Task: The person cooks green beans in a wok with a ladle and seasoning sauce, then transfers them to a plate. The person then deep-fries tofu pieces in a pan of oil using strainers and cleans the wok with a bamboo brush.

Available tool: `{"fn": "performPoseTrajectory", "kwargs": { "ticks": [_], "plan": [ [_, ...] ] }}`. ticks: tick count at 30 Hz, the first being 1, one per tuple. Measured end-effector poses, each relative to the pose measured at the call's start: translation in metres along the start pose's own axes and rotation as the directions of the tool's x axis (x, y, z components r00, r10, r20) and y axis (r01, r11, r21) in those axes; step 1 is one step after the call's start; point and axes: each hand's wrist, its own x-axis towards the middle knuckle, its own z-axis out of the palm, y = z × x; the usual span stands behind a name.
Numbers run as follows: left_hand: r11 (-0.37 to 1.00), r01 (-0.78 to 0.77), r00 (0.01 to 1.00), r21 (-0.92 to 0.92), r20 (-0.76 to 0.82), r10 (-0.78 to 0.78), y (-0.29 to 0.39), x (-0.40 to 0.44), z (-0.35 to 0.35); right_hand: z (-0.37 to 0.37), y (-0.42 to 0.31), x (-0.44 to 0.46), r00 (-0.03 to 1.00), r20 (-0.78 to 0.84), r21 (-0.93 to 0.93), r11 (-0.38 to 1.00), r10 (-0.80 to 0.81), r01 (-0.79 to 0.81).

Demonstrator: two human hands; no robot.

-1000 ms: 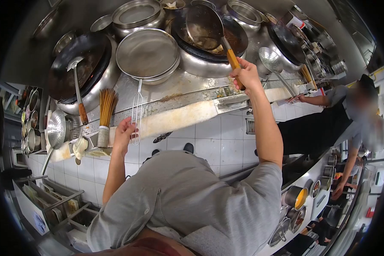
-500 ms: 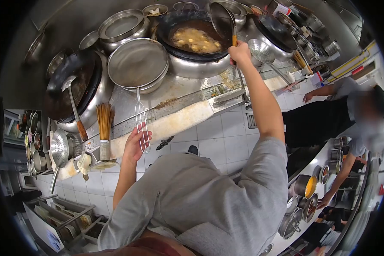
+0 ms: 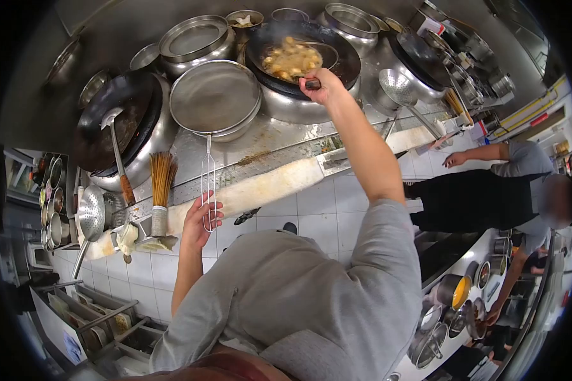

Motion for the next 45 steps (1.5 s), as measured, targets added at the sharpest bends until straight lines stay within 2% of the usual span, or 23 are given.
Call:
{"fn": "performPoseTrajectory", "kwargs": {
  "ticks": [1, 2, 5, 9, 10, 13, 17, 18, 21, 24, 27, 30, 33, 34, 38, 41, 45],
  "plan": [
    [1.0, -0.005, 1.0, 0.003, -0.006, 0.005, -0.001, 0.0, 0.0, 0.001, 0.003, 0.006, 1.0, 0.026, 0.02, 1.0, 0.0, -0.001],
    [1.0, -0.009, 1.0, 0.006, -0.013, 0.009, -0.002, -0.002, -0.001, -0.001, 0.009, 0.01, 0.998, 0.012, -0.006, 0.998, -0.068, 0.068],
    [1.0, -0.023, 1.0, -0.001, -0.013, 0.023, -0.002, -0.007, -0.005, -0.023, 0.01, 0.002, 0.988, 0.146, -0.076, 0.996, -0.041, 0.053],
    [1.0, -0.01, 0.998, 0.021, -0.059, 0.012, -0.006, -0.013, -0.012, -0.05, 0.006, -0.029, 0.987, 0.134, -0.31, 0.942, -0.093, 0.131],
    [1.0, -0.002, 0.998, 0.024, -0.06, 0.004, -0.003, -0.016, -0.01, -0.045, 0.01, -0.049, 0.98, 0.118, -0.366, 0.911, -0.158, 0.191],
    [1.0, 0.0, 0.999, 0.026, -0.048, 0.001, 0.0, -0.017, -0.011, -0.054, 0.013, -0.069, 0.945, 0.219, -0.529, 0.784, -0.244, 0.325],
    [1.0, -0.001, 1.0, 0.018, -0.029, 0.001, 0.001, -0.013, -0.017, -0.045, 0.026, -0.097, 0.888, 0.164, -0.685, 0.599, -0.429, 0.415],
    [1.0, 0.002, 1.0, 0.018, -0.026, -0.001, 0.0, -0.011, -0.019, -0.046, 0.026, -0.096, 0.881, 0.191, -0.708, 0.561, -0.433, 0.429],
    [1.0, 0.004, 1.0, 0.014, -0.012, -0.004, -0.001, -0.009, -0.022, -0.043, 0.033, -0.1, 0.797, 0.232, -0.854, 0.276, -0.558, 0.442],
    [1.0, 0.011, 1.0, 0.023, -0.01, -0.011, 0.0, -0.009, -0.023, -0.033, 0.037, -0.107, 0.734, 0.258, -0.891, 0.14, -0.628, 0.433],
    [0.999, 0.012, 1.0, 0.032, -0.013, -0.012, 0.002, -0.009, -0.026, -0.022, 0.041, -0.122, 0.693, 0.293, -0.876, 0.107, -0.658, 0.471],
    [0.999, 0.017, 1.0, 0.031, -0.006, -0.017, 0.002, -0.007, -0.029, -0.013, 0.043, -0.137, 0.745, 0.264, -0.794, 0.301, -0.613, 0.528],
    [0.999, 0.035, 0.999, 0.031, -0.001, -0.035, 0.002, -0.002, -0.033, -0.011, 0.042, -0.155, 0.85, 0.173, -0.648, 0.592, -0.498, 0.479],
    [0.999, 0.039, 0.999, 0.03, 0.001, -0.039, 0.002, 0.001, -0.034, -0.012, 0.04, -0.163, 0.879, 0.15, -0.617, 0.652, -0.452, 0.441],
    [0.999, 0.043, 0.999, 0.004, 0.012, -0.043, 0.001, 0.007, -0.037, -0.032, 0.029, -0.159, 0.889, 0.072, -0.687, 0.624, -0.451, 0.372],
    [0.999, 0.052, 0.998, 0.009, 0.03, -0.052, 0.002, 0.012, -0.039, -0.041, 0.018, -0.156, 0.819, 0.077, -0.778, 0.479, -0.568, 0.405],
    [0.997, 0.076, 0.995, 0.012, 0.067, -0.076, 0.003, 0.021, -0.041, -0.047, -0.003, -0.142, 0.742, 0.099, -0.818, 0.37, -0.663, 0.44]
  ]
}}
